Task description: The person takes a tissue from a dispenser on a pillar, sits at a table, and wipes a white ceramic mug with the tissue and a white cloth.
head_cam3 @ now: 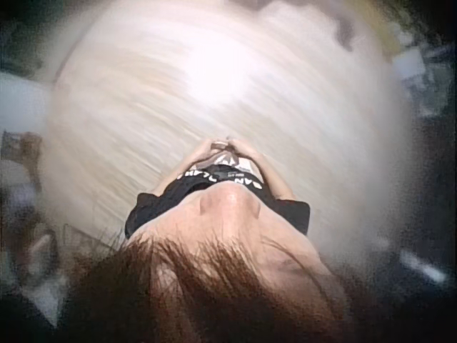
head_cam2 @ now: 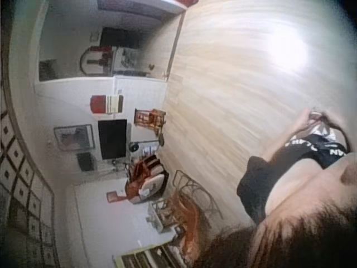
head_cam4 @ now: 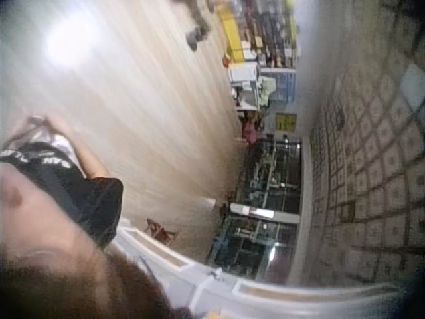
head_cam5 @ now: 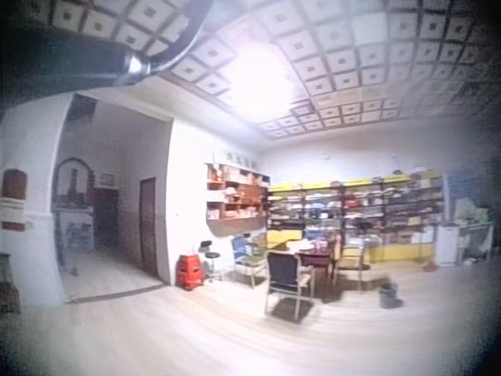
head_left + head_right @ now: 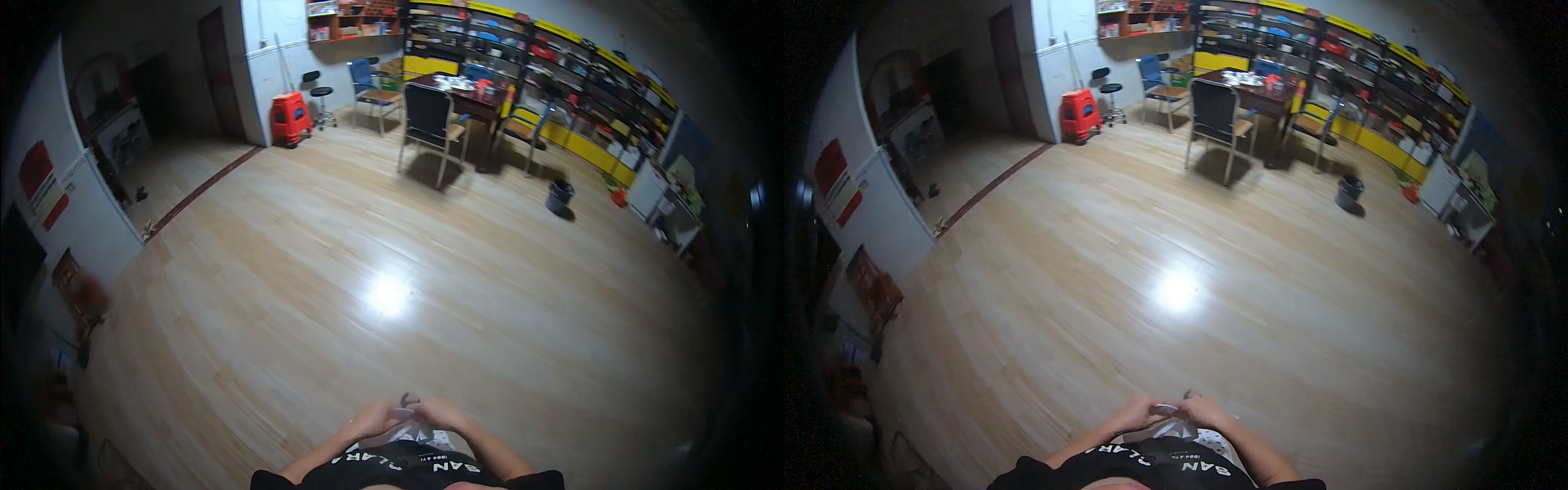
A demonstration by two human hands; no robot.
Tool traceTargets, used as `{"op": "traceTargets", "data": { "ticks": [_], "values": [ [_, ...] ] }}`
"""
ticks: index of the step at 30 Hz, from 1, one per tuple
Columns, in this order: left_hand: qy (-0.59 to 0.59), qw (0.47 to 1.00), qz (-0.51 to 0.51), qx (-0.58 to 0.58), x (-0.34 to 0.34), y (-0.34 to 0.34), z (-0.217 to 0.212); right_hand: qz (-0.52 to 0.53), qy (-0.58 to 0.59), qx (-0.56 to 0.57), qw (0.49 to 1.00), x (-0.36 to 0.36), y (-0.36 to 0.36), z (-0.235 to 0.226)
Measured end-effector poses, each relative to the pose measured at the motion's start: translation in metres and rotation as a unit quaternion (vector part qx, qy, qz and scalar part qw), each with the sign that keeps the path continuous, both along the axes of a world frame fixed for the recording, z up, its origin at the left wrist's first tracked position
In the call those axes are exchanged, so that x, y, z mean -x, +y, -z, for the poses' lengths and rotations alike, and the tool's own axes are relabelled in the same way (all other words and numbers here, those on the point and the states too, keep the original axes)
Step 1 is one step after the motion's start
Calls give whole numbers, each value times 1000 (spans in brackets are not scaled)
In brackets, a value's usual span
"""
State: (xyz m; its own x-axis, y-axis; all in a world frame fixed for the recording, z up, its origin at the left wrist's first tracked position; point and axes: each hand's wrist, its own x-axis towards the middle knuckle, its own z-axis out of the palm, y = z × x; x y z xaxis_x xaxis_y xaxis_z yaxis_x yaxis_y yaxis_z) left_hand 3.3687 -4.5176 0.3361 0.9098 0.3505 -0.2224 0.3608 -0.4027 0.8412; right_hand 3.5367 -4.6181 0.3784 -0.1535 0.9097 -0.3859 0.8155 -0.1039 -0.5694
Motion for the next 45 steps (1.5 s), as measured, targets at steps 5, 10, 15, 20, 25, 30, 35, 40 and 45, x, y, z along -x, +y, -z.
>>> {"op": "traceTargets", "data": {
  "ticks": [5,10,15,20,25,30,35,40,45],
  "values": [
    [30,964,-263,-24,-40,92,-3,203,322,1,925,-77,91,65],
    [-4,860,-496,-116,-80,236,-45,371,435,80,816,-170,186,108],
    [-128,802,-533,-236,-129,355,-107,443,639,157,609,-223,336,100],
    [-155,851,-429,-260,-179,421,-76,372,734,226,522,-219,501,71],
    [-182,910,-339,-154,-238,517,-36,144,850,328,386,-227,641,71],
    [-181,949,-255,-32,-294,673,-53,256,813,226,472,-274,749,39],
    [-240,970,-15,-43,-375,816,-79,311,833,223,400,-360,860,78],
    [-79,990,-40,110,-442,950,-45,416,855,50,305,-457,953,129],
    [34,960,-275,36,-467,1108,88,609,708,-24,357,-549,1083,106]
  ]
}}
